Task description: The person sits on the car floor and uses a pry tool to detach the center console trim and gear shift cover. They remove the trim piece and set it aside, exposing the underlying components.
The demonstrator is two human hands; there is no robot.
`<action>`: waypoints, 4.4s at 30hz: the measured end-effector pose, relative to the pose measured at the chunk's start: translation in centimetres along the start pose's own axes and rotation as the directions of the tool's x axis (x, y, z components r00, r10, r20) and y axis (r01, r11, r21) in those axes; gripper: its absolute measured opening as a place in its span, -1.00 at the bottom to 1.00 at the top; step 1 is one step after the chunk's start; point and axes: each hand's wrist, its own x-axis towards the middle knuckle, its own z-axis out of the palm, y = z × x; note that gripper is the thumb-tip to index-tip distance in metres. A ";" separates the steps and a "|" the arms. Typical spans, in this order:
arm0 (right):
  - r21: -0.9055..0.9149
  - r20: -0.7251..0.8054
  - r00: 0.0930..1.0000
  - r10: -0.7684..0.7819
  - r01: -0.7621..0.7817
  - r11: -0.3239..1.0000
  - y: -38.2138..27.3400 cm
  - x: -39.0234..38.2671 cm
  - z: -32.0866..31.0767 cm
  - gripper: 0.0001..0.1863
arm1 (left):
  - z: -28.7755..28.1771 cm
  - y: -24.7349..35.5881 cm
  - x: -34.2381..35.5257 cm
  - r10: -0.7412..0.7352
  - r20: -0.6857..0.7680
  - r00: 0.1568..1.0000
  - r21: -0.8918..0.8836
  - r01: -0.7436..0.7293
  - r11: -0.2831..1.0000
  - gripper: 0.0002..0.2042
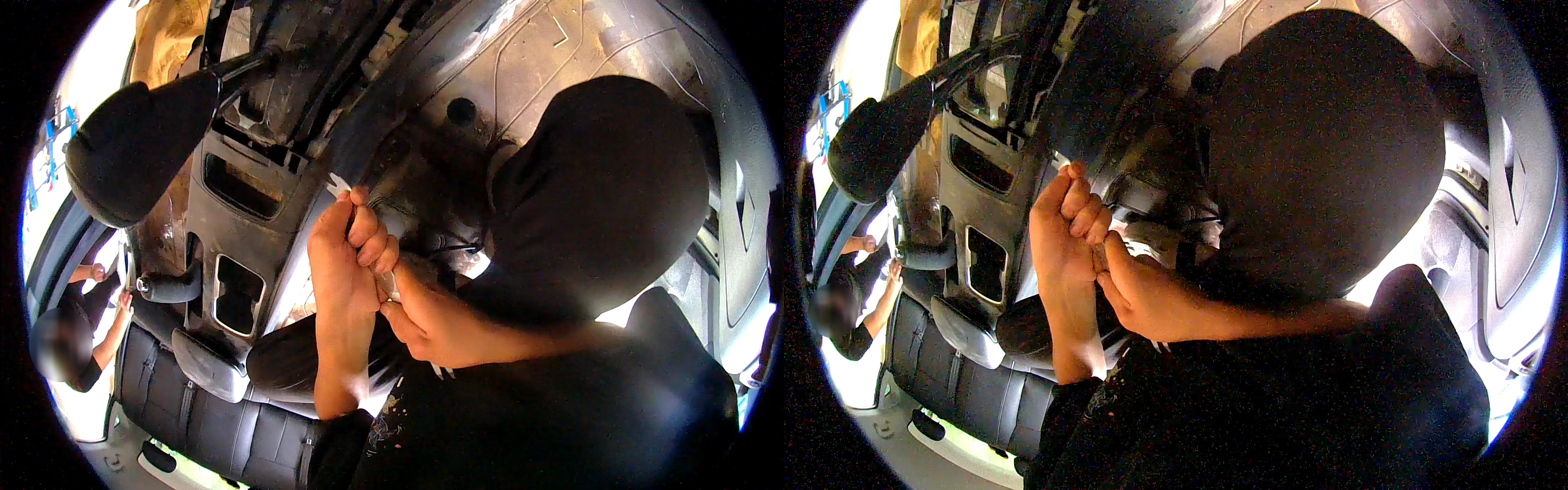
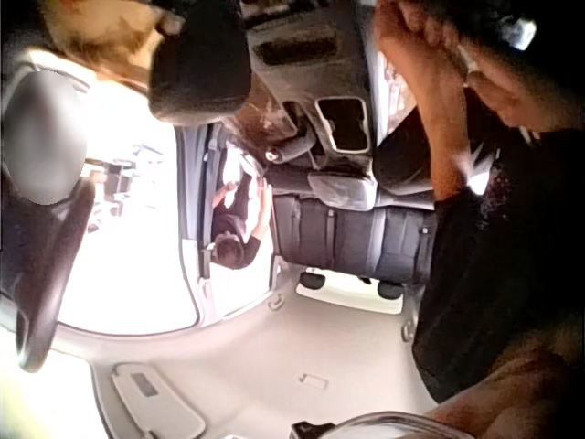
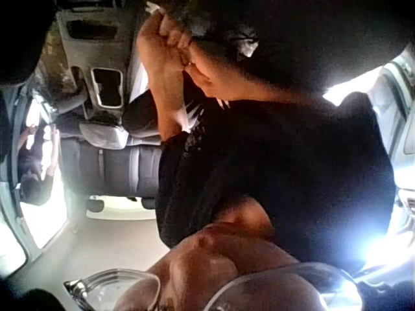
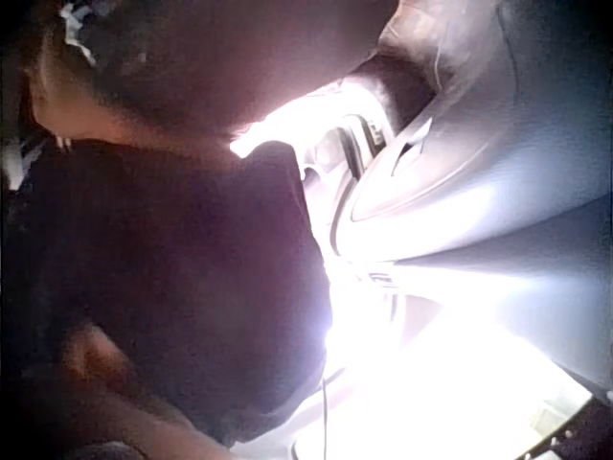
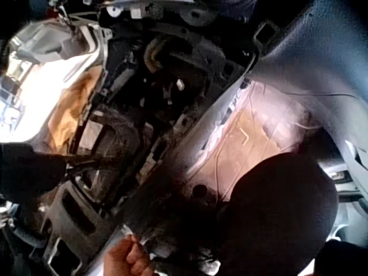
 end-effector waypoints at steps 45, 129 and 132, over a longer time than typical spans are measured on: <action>-0.191 -0.138 0.940 0.311 -0.333 0.923 1.1 3.6 -3.2 -0.50 | 0.3 -4.4 1.6 0.441 0.093 0.893 0.141 -0.450 0.882 -0.77; 0.241 0.207 0.748 0.630 -0.663 0.708 -4.9 1.7 0.3 -0.70 | -3.1 -2.6 -2.4 0.118 -0.051 0.992 -0.245 -0.127 0.961 -0.75; 0.310 0.243 0.737 0.631 -0.676 0.669 -5.3 1.8 0.4 -0.68 | -2.7 -2.1 -2.6 0.103 -0.087 0.991 -0.251 -0.122 0.960 -0.77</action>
